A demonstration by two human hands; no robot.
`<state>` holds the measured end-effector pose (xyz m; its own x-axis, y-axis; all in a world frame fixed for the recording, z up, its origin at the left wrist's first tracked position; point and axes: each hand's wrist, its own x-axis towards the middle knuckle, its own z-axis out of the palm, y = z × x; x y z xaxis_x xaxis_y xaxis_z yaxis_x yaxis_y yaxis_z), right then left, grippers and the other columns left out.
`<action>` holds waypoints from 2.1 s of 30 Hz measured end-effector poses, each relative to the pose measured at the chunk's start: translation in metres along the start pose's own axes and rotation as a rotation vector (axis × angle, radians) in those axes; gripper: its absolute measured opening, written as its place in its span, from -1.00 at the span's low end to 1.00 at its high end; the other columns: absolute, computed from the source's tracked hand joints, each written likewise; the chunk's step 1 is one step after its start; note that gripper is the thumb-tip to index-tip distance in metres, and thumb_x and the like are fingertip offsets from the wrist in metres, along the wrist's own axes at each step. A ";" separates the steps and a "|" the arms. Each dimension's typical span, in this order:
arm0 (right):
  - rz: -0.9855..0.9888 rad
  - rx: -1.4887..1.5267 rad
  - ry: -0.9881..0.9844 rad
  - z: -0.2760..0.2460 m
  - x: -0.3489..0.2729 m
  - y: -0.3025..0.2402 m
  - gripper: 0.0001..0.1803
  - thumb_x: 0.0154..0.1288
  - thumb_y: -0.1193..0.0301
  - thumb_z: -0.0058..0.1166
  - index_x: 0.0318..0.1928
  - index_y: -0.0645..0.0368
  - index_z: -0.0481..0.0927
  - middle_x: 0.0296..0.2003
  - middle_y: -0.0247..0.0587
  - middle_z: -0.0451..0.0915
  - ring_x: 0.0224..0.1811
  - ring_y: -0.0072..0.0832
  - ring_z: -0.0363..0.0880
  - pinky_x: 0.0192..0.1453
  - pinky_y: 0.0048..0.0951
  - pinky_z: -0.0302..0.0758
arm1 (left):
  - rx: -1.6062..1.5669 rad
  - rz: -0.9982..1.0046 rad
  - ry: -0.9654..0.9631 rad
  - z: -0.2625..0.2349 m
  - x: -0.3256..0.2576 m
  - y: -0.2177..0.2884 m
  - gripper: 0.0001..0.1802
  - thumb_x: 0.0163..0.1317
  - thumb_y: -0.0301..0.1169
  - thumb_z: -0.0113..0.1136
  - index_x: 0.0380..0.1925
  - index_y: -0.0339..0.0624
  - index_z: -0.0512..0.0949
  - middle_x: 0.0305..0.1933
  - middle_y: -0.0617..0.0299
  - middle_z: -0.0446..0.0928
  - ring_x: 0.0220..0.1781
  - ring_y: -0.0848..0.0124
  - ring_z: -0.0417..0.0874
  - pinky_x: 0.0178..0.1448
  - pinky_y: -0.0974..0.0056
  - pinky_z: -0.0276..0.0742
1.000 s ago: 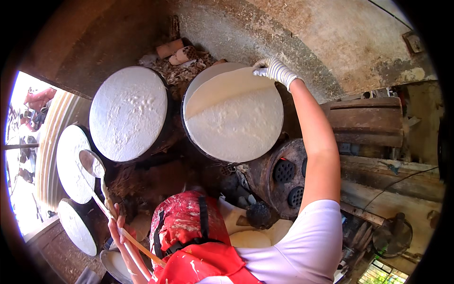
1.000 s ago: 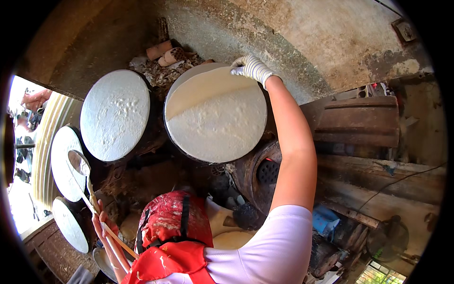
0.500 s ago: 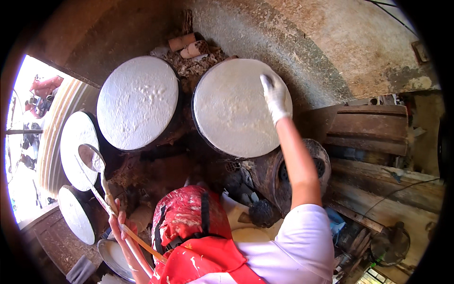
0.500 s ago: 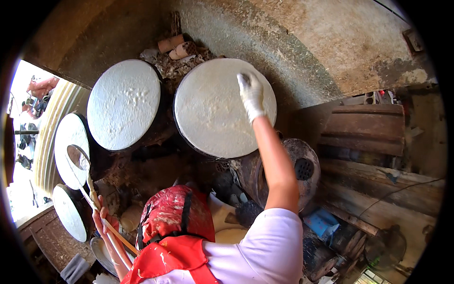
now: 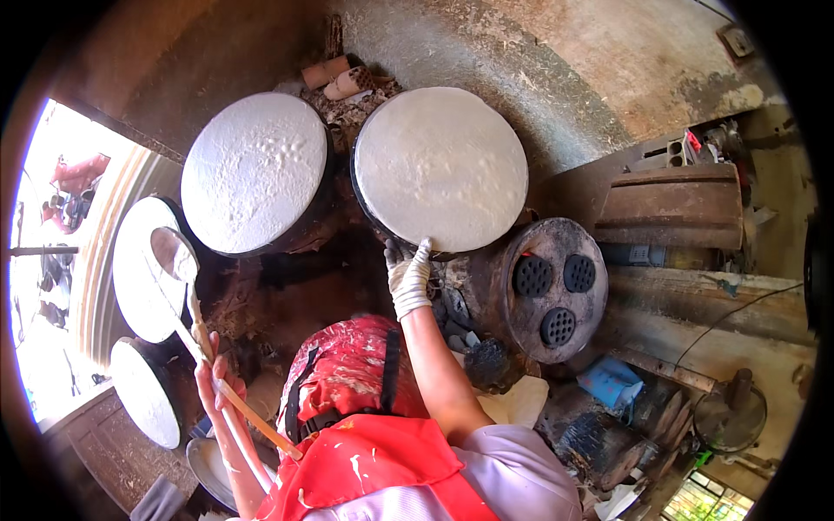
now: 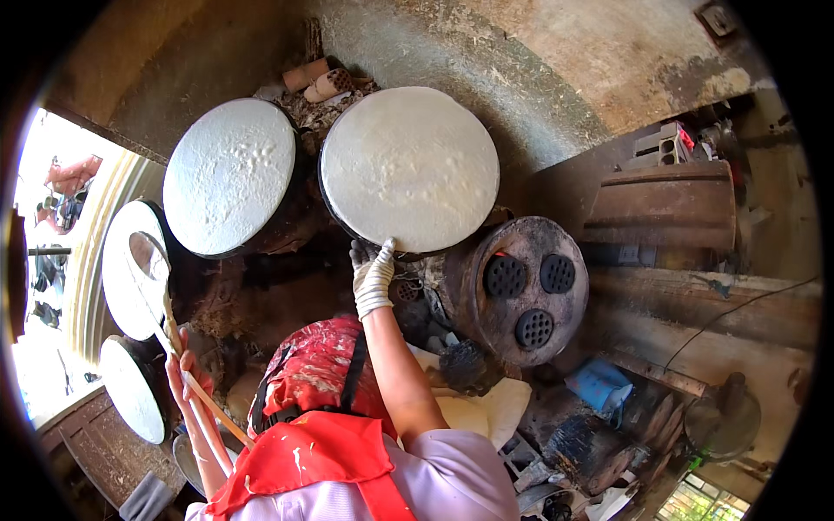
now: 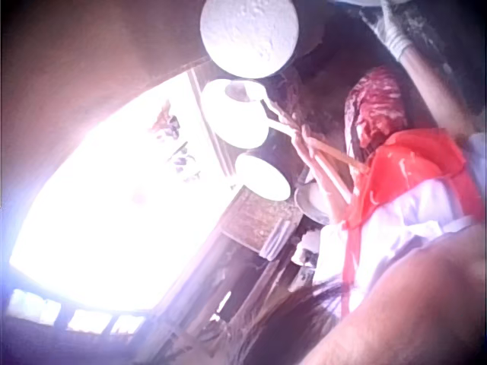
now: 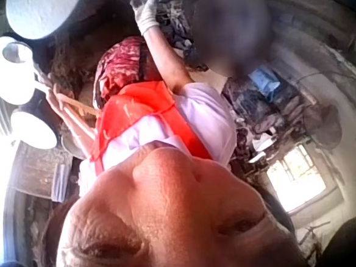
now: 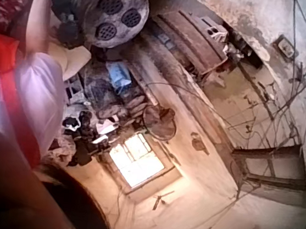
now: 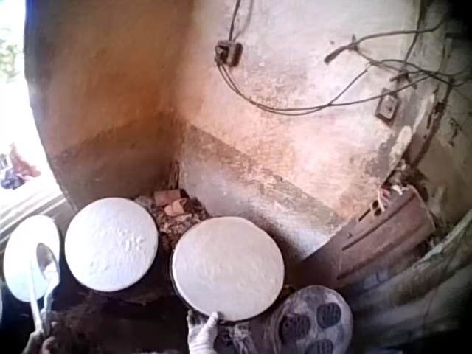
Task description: The person pours liquid batter onto circular heated plates using a ladle and spreads it into thin layers with a wooden stick. They peel the cooked sheets off the plates by hand and place them onto a stack.
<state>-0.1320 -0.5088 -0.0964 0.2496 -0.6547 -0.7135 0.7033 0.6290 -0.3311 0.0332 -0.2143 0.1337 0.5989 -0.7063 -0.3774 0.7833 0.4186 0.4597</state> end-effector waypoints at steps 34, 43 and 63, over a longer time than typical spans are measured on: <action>-0.016 0.100 -0.210 0.028 0.053 0.082 -0.76 -0.01 0.42 0.29 -0.30 0.14 0.55 -0.40 -0.34 0.60 -0.41 -0.58 0.54 -0.29 -0.52 0.48 | 0.249 -0.009 0.007 0.022 -0.020 0.005 -0.49 0.41 -0.24 -0.21 0.22 -0.39 0.13 -0.46 0.30 0.40 -0.79 0.73 0.28 -0.73 0.60 0.18; -0.139 0.005 0.099 -0.129 -0.003 -0.103 -0.85 0.11 0.34 0.20 -0.44 0.07 0.49 -0.53 -0.38 0.53 -0.52 -0.60 0.49 -0.44 -0.63 0.47 | 0.038 -0.129 -0.183 0.012 -0.006 0.021 -0.46 0.41 -0.23 -0.22 0.25 -0.38 0.08 -0.39 0.25 0.45 -0.79 0.67 0.38 -0.73 0.60 0.28; -0.140 0.342 0.144 -0.033 -0.003 -0.034 -0.68 0.07 0.14 0.26 -0.26 0.00 0.50 -0.32 -0.37 0.55 -0.26 -0.45 0.49 -0.16 -0.39 0.51 | 0.042 -0.047 -0.144 0.001 -0.018 0.018 -0.45 0.40 -0.27 -0.17 0.26 -0.39 0.04 -0.39 0.21 0.42 -0.79 0.69 0.34 -0.73 0.61 0.28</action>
<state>-0.1784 -0.5142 -0.1040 0.0565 -0.6439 -0.7630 0.9112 0.3457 -0.2242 0.0364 -0.1945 0.1500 0.5292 -0.8003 -0.2819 0.8004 0.3606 0.4788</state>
